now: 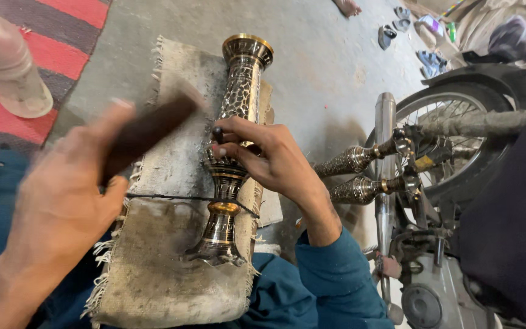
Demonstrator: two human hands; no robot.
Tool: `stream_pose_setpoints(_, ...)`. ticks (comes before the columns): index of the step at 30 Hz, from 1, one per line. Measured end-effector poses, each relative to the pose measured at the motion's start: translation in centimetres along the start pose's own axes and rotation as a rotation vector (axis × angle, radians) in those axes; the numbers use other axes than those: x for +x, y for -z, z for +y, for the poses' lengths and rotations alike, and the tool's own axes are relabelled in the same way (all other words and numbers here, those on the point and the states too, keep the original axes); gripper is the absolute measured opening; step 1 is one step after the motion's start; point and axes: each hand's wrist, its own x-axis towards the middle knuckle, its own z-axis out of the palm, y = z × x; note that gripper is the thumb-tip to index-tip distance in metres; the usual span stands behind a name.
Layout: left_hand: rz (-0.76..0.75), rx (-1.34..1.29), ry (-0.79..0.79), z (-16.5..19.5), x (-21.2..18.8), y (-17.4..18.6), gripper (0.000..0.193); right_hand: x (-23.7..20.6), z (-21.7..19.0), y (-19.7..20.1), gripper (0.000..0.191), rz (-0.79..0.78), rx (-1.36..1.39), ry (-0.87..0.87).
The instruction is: The person uses a hammer and a small metal punch to engrave a decorative pattern onto a silver-colored metal vase. They repeatedly tap the punch against the vase surface to create small indentations, rotating the vase to access different areas.
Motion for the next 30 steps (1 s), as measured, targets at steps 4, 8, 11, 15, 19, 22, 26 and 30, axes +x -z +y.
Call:
stream_pose_setpoints(4,0.077,-0.049,-0.072,0.6,0.3,-0.1,0.079,-0.1,0.4,0.2,0.028,0.002,0.002,0.006)
stream_pose_setpoints(8,0.018,0.498,-0.198,1.3,0.4,0.0,0.087,-0.4,0.6,0.5,0.03,0.019,0.017,-0.029)
stream_pose_setpoints(11,0.095,0.257,-0.119,1.7,0.5,0.0,0.084,-0.5,0.9,0.8,0.03,0.023,0.009,0.009)
stream_pose_setpoints(15,0.065,0.379,-0.22,2.1,0.9,-0.3,0.087,-0.8,1.7,0.9,0.03,0.02,-0.001,0.042)
stream_pose_setpoints(19,0.09,0.046,-0.07,2.4,1.2,-0.6,0.082,-1.1,2.3,1.1,0.028,0.018,0.023,0.031)
stream_pose_setpoints(22,0.017,0.257,-0.132,2.6,1.2,-0.7,0.084,-1.2,2.5,1.3,0.026,-0.001,0.054,0.027)
stream_pose_setpoints(26,0.064,-0.147,0.043,2.9,1.1,-1.2,0.079,-1.5,2.5,1.5,0.029,0.03,0.079,0.038)
stream_pose_setpoints(30,0.022,0.345,-0.177,3.0,1.3,-1.4,0.081,-1.7,2.5,1.7,0.026,0.021,0.02,-0.021)
